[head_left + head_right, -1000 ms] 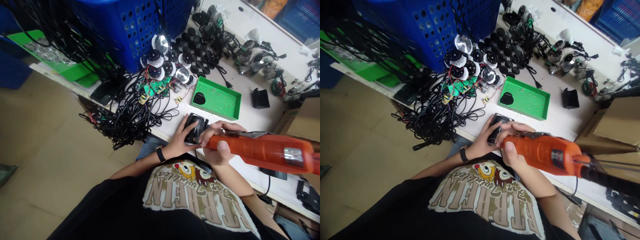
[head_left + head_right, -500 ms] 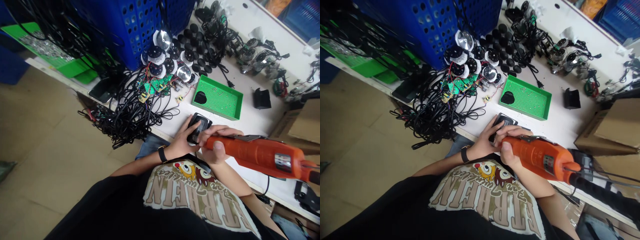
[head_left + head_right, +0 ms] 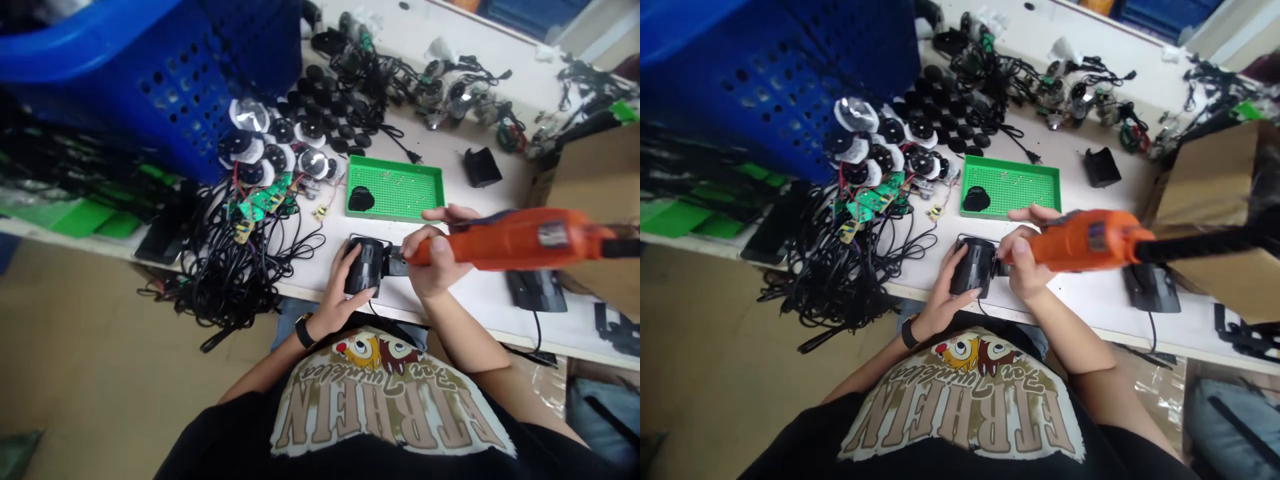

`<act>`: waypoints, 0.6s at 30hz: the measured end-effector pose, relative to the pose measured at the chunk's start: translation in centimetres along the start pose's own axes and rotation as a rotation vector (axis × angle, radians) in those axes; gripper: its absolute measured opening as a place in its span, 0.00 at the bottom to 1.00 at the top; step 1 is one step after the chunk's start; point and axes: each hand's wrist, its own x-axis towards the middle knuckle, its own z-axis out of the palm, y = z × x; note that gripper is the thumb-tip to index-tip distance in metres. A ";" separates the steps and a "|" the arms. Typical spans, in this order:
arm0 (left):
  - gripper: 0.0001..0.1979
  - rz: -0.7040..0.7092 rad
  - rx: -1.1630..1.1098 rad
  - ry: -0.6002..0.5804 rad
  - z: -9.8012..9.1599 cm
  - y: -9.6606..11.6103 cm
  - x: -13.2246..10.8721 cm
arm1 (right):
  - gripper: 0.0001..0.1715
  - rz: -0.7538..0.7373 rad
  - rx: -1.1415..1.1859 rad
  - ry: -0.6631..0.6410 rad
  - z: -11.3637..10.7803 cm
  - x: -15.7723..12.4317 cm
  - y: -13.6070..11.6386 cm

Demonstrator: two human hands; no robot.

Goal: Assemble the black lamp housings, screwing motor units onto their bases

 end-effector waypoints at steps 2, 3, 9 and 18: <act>0.40 -0.021 0.011 -0.035 -0.3 0.2 0.0 | 0.20 0.045 -0.054 0.013 -0.6 -0.2 1.0; 0.40 -0.033 0.018 -0.053 -0.4 0.4 -0.1 | 0.22 0.059 -0.066 0.013 -0.8 -0.2 1.4; 0.39 -0.125 0.058 -0.116 -1.3 0.7 -0.8 | 0.22 0.046 0.072 -0.051 -1.4 -0.5 2.3; 0.39 -0.101 0.115 -0.121 -1.4 0.7 -1.1 | 0.23 0.121 0.120 -0.119 -2.0 -0.9 1.8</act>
